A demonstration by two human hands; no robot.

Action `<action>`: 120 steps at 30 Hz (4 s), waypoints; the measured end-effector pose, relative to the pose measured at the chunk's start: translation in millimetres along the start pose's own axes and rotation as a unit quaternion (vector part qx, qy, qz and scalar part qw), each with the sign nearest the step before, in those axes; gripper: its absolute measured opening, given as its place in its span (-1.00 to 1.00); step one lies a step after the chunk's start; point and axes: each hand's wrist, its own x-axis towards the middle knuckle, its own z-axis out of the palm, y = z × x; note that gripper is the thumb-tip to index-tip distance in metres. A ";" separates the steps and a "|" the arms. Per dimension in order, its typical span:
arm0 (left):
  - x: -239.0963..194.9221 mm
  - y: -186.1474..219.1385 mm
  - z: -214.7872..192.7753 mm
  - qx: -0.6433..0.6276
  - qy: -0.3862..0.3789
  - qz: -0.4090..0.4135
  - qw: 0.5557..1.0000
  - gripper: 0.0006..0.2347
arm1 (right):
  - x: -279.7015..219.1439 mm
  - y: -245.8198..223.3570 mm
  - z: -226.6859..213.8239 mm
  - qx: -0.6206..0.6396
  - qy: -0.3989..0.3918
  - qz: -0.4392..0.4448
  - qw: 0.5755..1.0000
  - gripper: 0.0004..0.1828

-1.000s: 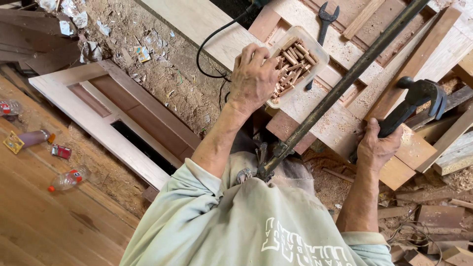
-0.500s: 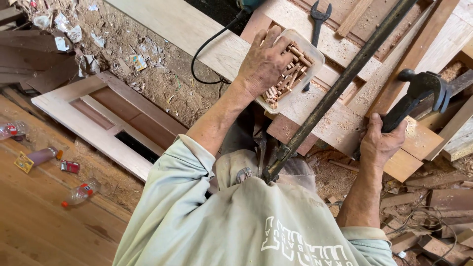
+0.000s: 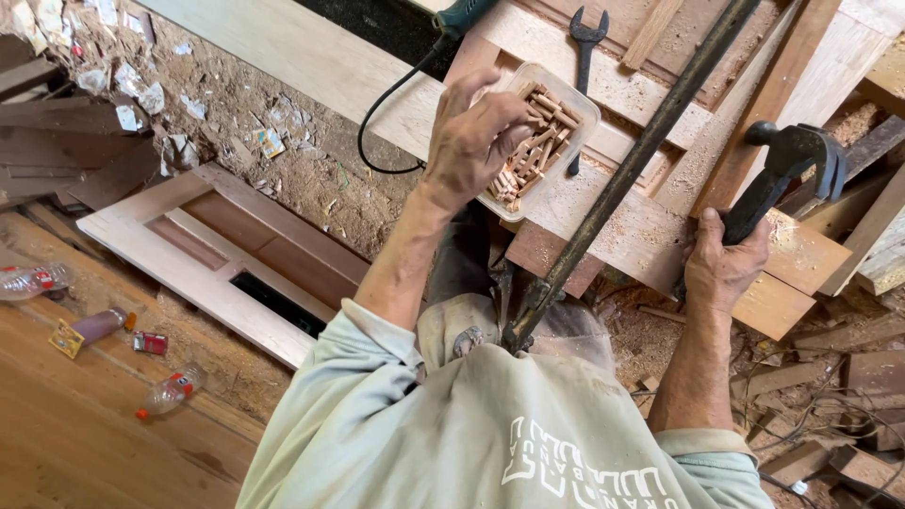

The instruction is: Assembling a wooden door frame using a hammer, bar clamp, and power drill

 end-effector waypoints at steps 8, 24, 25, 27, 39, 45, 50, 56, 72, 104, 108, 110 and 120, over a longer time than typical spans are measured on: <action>-19.0 58.5 -13.3 -0.260 0.079 -0.105 0.957 -0.81 | -3.0 -16.0 -1.9 0.007 -0.019 0.005 1.000 -0.76; -12.6 122.0 -20.3 -0.225 0.086 -0.126 0.962 -0.86 | -0.8 -16.1 -4.2 0.007 -0.012 0.023 1.000 -0.79; -11.8 126.8 -19.9 -0.242 0.093 -0.145 0.955 -0.86 | -0.8 -16.1 -4.7 0.017 -0.017 0.028 0.999 -0.78; -19.3 134.1 -6.8 -0.335 0.091 -0.190 0.918 -0.87 | -0.9 -16.6 -6.3 0.028 -0.029 0.033 0.999 -0.77; -31.7 186.2 58.7 -0.761 0.142 -0.429 0.466 -0.88 | -16.4 -4.5 -16.9 0.242 0.050 -0.004 0.969 -0.83; -31.2 205.9 80.3 -0.796 0.086 -0.443 0.404 -0.87 | -57.0 3.0 -46.1 0.256 0.038 -0.090 0.962 -0.84; -21.4 220.7 122.6 -0.726 0.075 -0.450 0.515 -0.80 | -77.1 -7.4 -65.7 0.253 0.017 -0.040 0.967 -0.92; -5.6 217.8 167.2 -0.533 0.038 -0.426 0.731 -0.83 | -83.4 9.9 -77.1 0.153 -0.001 0.010 0.988 -0.87; -18.1 191.6 198.6 -0.310 -0.034 -0.337 0.888 -0.91 | -63.8 -8.6 -78.4 0.046 -0.063 -0.026 0.997 -0.50; -20.1 182.0 203.8 -0.331 -0.018 -0.302 0.894 -0.95 | -59.9 -28.3 -74.5 0.038 -0.075 -0.059 0.995 -0.61; -25.0 180.7 206.9 -0.344 -0.012 -0.310 0.886 -0.91 | -66.2 -10.8 -76.1 0.056 -0.051 -0.030 0.997 -0.58; -23.1 182.9 203.7 -0.351 -0.006 -0.303 0.886 -0.89 | -69.7 -3.4 -75.6 0.050 -0.036 -0.016 0.998 -0.57; -21.9 188.9 203.4 -0.336 0.011 -0.270 0.902 -0.91 | -65.6 -38.1 -88.8 0.053 -0.032 -0.066 0.996 -0.64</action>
